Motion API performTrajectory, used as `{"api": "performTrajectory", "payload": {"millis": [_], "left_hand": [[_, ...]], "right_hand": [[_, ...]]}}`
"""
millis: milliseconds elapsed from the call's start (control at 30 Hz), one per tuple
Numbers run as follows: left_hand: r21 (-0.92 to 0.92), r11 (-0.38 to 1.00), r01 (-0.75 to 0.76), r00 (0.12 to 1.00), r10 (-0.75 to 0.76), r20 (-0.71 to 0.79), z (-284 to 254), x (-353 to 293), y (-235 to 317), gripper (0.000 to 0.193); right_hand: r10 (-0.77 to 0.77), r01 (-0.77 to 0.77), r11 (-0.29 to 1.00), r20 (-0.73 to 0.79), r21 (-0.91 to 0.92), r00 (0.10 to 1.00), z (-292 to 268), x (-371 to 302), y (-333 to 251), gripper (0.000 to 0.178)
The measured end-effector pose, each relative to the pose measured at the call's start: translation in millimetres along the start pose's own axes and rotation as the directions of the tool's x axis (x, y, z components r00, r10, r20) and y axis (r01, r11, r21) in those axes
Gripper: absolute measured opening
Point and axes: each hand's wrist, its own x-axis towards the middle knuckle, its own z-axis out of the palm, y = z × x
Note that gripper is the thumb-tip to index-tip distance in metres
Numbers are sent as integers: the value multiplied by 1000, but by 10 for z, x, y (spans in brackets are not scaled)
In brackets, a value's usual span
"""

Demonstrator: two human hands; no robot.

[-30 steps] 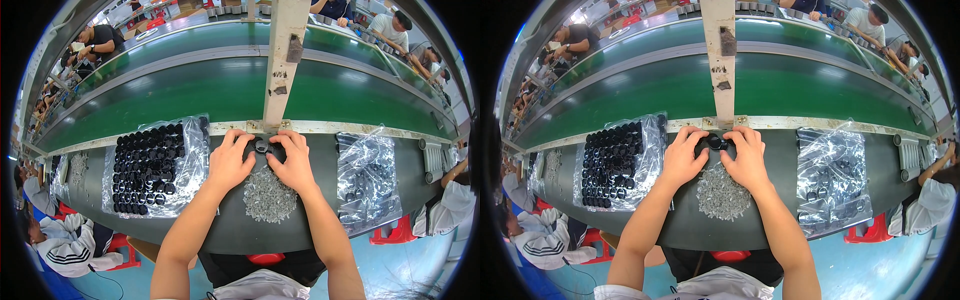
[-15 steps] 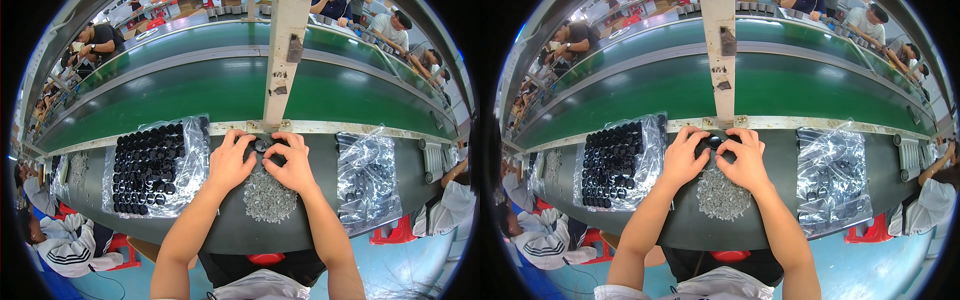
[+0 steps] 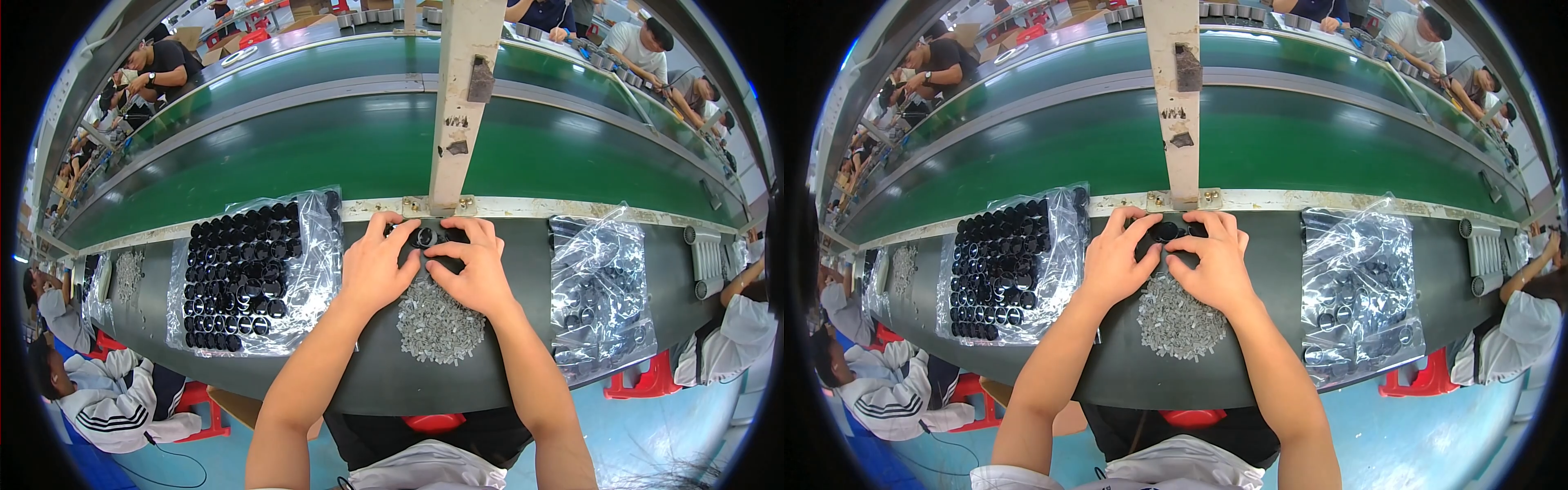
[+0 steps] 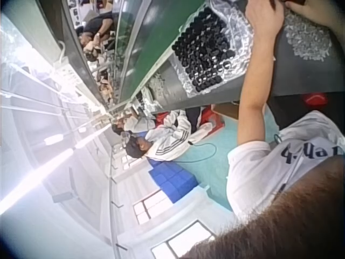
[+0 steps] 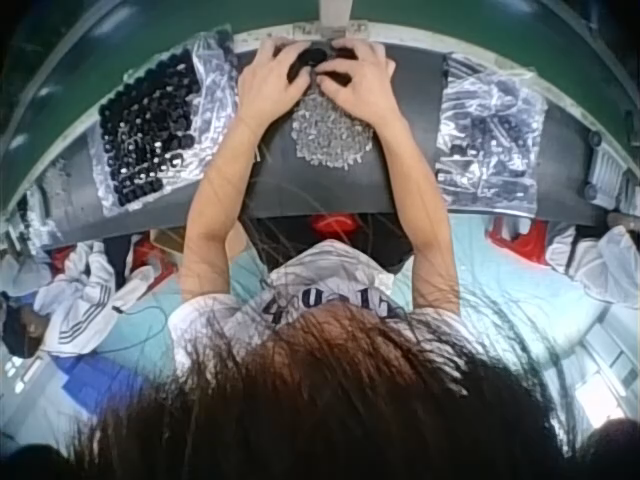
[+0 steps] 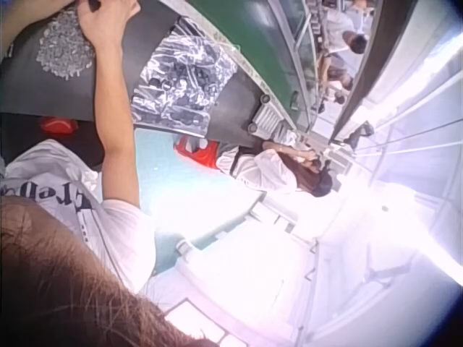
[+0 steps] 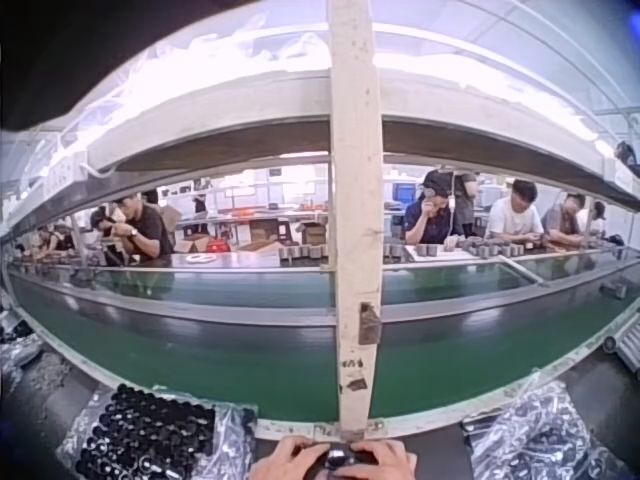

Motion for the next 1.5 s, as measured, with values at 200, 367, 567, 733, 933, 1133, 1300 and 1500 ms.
{"api": "performTrajectory", "payload": {"millis": [200,367,567,733,933,1133,1300,1500], "left_hand": [[-6,1000,-3,1000,3,-14,4,2,2,38],[-22,999,48,999,-48,3,-8,2,16,38],[-29,998,62,998,-62,-9,5,4,20,38],[-47,995,83,996,-84,-23,11,5,24,36],[-60,996,59,996,-64,-70,7,9,31,34],[-102,994,45,997,-52,-62,15,10,15,25],[-102,993,50,997,-57,-61,15,8,14,22],[-103,992,73,996,-78,-42,9,9,23,21]], "right_hand": [[7,-7,1000,-2,1,1000,-8,4,-4,20],[10,-10,1000,-3,8,1000,-3,6,-8,21],[6,-4,1000,-77,20,997,41,28,61,18],[22,-19,999,-117,27,993,54,35,76,19],[25,-21,999,-126,36,992,47,45,63,20],[21,-17,999,-133,32,991,45,45,71,22],[22,-17,999,-134,38,991,49,45,67,22],[18,-13,999,-140,35,990,48,46,63,22]]}}
